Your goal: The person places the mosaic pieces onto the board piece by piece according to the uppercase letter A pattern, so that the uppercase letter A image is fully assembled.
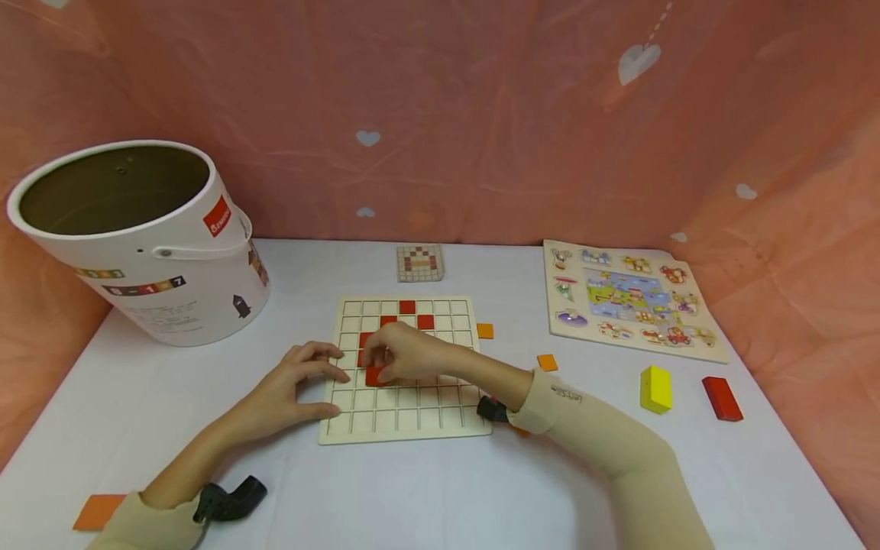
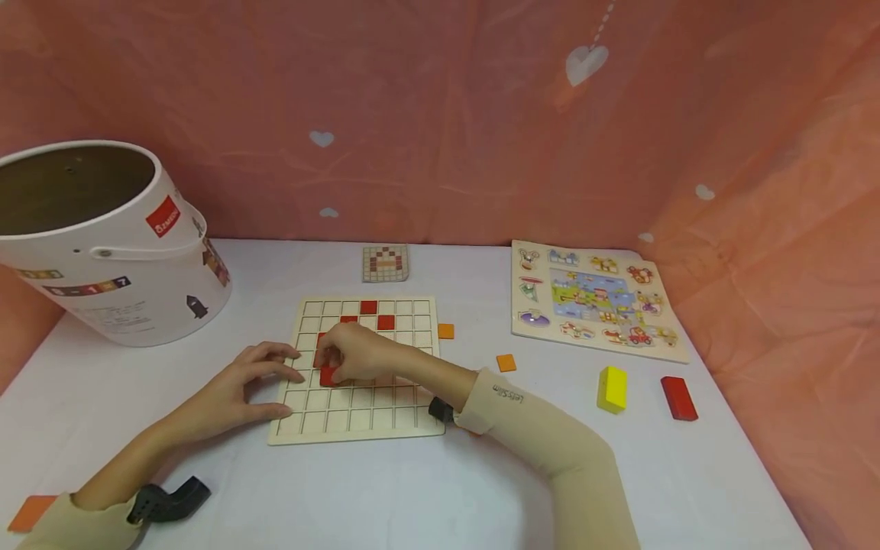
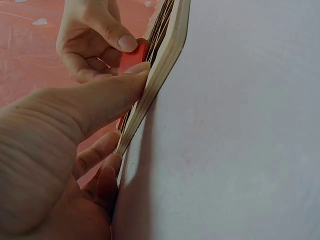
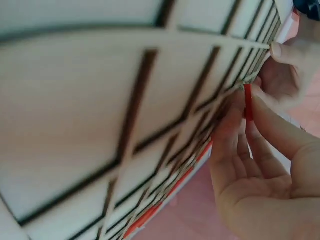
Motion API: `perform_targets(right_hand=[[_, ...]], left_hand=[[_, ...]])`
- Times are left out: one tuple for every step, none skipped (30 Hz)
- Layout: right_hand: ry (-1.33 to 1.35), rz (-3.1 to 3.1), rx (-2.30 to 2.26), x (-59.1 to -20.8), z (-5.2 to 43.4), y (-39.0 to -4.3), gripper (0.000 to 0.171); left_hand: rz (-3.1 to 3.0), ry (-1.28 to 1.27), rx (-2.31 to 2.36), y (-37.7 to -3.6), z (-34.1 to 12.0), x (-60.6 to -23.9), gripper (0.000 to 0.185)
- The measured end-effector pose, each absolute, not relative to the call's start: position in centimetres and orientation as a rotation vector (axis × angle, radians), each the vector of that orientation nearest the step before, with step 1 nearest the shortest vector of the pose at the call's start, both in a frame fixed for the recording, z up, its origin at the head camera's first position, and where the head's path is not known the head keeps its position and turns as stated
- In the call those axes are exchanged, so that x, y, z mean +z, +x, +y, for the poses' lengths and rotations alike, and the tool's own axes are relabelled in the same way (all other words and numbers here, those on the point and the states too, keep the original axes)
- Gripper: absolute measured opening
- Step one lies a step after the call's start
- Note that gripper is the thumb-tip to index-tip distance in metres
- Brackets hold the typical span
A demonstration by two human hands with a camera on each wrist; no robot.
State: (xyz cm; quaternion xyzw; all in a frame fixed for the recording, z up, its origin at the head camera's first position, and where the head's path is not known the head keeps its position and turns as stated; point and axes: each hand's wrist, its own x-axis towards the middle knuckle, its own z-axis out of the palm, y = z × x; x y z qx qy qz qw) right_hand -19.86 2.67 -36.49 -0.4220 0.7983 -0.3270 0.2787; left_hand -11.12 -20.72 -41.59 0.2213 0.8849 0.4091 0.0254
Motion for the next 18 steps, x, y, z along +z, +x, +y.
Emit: perform_targets(right_hand=[[-1.12,2.153,-0.877,-36.6,2.6,-19.8,0.021],[-1.118,2.169,-0.873,-36.6,2.6,-19.7,0.021],[-1.124,2.194,-0.861,-36.6,2.6,-19.6,0.023],[-1.135,2.226,-0.842,-36.6,2.7,-19.4,0.024],[-1.153,2.265,-0.815,-36.5,2.9,-19.3,0.025],[-1.186,2.315,-0.768,-36.4,3.1,-19.0,0.025],[-1.225,2.376,-0.7,-36.3,3.3,-18.7,0.024],[-1.264,2.439,-0.621,-36.2,3.5,-18.4,0.024],[-1.299,2.502,-0.531,-36.0,3.7,-17.9,0.025],[-1.333,2.564,-0.425,-36.0,4.0,-17.5,0.027],[-1.365,2.619,-0.311,-35.9,4.2,-16.9,0.031],[-1.387,2.661,-0.196,-35.8,4.4,-16.4,0.037],[-1.398,2.687,-0.094,-35.9,4.6,-15.8,0.044],[-1.4,2.695,-0.018,-35.9,4.8,-15.3,0.051],[-1.403,2.69,0.051,-36.0,5.0,-14.8,0.057],[-1.403,2.675,0.108,-36.1,5.1,-14.3,0.063],[-1.404,2.648,0.145,-36.2,5.3,-13.9,0.068],[-1.403,2.618,0.169,-36.3,5.5,-13.5,0.071]], left_hand=[[2.736,0.688,1.269,-11.1,-20.7,-41.5,0.031],[2.737,0.69,1.27,-11.0,-20.7,-41.5,0.031],[2.737,0.685,1.271,-11.0,-20.7,-41.5,0.031],[2.736,0.683,1.273,-10.9,-20.7,-41.5,0.031],[2.735,0.681,1.272,-10.9,-20.6,-41.4,0.031],[2.735,0.678,1.273,-10.9,-20.6,-41.5,0.031],[2.734,0.676,1.271,-10.9,-20.6,-41.5,0.031],[2.735,0.67,1.268,-11.0,-20.6,-41.5,0.032],[2.736,0.67,1.265,-11.0,-20.7,-41.5,0.032],[2.736,0.67,1.265,-11.0,-20.7,-41.6,0.032],[2.736,0.664,1.263,-11.0,-20.7,-41.6,0.032],[2.735,0.661,1.265,-11.1,-20.7,-41.6,0.032],[2.732,0.661,1.264,-11.1,-20.7,-41.6,0.032],[2.73,0.66,1.264,-11.1,-20.7,-41.6,0.032],[2.728,0.663,1.264,-11.1,-20.7,-41.6,0.032],[2.725,0.663,1.266,-11.1,-20.7,-41.6,0.032],[2.724,0.664,1.266,-11.1,-20.7,-41.5,0.032],[2.724,0.668,1.266,-11.1,-20.7,-41.5,0.032]])
